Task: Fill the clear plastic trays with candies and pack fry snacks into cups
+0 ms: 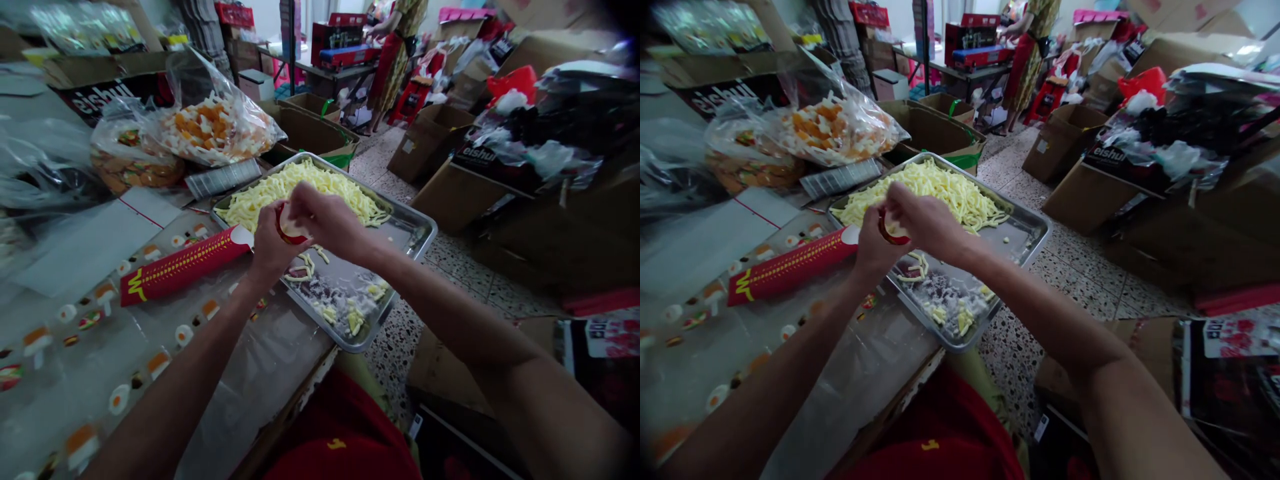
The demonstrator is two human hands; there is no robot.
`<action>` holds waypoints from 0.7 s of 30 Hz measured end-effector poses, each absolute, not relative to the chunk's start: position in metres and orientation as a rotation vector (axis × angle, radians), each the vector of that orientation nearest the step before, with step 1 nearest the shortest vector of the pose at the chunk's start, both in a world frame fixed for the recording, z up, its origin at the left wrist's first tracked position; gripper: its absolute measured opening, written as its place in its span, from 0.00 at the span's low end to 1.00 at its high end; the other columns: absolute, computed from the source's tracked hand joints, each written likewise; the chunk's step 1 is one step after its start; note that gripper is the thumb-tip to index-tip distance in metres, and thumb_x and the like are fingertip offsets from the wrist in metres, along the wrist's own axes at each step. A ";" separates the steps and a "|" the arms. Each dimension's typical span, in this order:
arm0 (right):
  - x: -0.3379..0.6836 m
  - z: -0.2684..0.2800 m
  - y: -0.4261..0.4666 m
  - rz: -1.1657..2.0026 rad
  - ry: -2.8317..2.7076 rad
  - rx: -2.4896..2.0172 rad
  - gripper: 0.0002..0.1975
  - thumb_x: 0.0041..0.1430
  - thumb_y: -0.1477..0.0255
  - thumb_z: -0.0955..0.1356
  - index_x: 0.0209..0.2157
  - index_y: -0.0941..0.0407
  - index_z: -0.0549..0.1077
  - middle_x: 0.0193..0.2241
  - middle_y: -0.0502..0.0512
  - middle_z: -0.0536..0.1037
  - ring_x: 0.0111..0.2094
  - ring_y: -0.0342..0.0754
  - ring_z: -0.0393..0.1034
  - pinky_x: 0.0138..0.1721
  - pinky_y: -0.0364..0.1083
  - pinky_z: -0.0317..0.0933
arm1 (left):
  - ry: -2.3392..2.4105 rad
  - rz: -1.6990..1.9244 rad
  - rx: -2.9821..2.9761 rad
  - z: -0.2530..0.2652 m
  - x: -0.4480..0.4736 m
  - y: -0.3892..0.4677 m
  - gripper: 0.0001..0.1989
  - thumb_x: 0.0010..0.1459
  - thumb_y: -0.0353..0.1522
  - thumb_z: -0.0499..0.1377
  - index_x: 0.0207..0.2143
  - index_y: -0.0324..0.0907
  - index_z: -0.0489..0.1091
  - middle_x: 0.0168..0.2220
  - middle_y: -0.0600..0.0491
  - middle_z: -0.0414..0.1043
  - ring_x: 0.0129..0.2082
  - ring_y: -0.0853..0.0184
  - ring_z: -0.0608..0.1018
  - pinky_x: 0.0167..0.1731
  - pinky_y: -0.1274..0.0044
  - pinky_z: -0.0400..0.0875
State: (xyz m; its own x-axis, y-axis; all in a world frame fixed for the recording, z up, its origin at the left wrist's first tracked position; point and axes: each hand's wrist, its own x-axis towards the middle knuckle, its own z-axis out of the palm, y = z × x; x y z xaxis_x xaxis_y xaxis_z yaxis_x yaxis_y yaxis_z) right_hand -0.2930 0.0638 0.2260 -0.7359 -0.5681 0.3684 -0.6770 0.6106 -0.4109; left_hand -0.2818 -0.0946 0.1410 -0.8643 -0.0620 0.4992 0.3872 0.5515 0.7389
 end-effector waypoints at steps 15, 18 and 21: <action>-0.275 0.148 0.089 0.542 -3.088 0.600 0.06 0.57 0.66 0.75 0.31 0.54 0.82 0.27 0.51 0.81 0.29 0.47 0.73 0.30 0.43 0.54 | -2.442 -1.129 -0.172 0.161 -0.239 -0.157 0.42 0.41 0.36 0.76 0.58 0.42 0.64 0.57 0.44 0.70 0.57 0.52 0.73 0.59 0.62 0.68; -0.273 0.148 0.081 0.475 -3.022 0.707 0.14 0.52 0.63 0.79 0.39 0.55 0.82 0.34 0.55 0.82 0.35 0.50 0.74 0.34 0.44 0.58 | -2.459 -1.119 -0.140 0.165 -0.233 -0.162 0.42 0.40 0.36 0.77 0.57 0.43 0.65 0.57 0.45 0.71 0.56 0.52 0.74 0.58 0.61 0.68; -0.267 0.146 0.072 0.405 -3.004 0.829 0.24 0.51 0.59 0.80 0.48 0.54 0.80 0.41 0.59 0.81 0.40 0.52 0.74 0.37 0.45 0.60 | -2.483 -1.097 -0.154 0.170 -0.229 -0.165 0.42 0.40 0.36 0.77 0.57 0.43 0.66 0.57 0.44 0.71 0.56 0.52 0.73 0.59 0.61 0.67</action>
State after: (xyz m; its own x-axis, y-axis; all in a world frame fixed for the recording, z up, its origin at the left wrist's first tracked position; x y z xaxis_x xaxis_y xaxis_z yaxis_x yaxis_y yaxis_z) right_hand -0.2668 0.0717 0.1461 -0.8606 -0.5047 0.0675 -0.5046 0.8275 -0.2463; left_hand -0.2289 -0.1650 0.1700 -0.9058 -0.0670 0.4184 0.2642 0.6826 0.6814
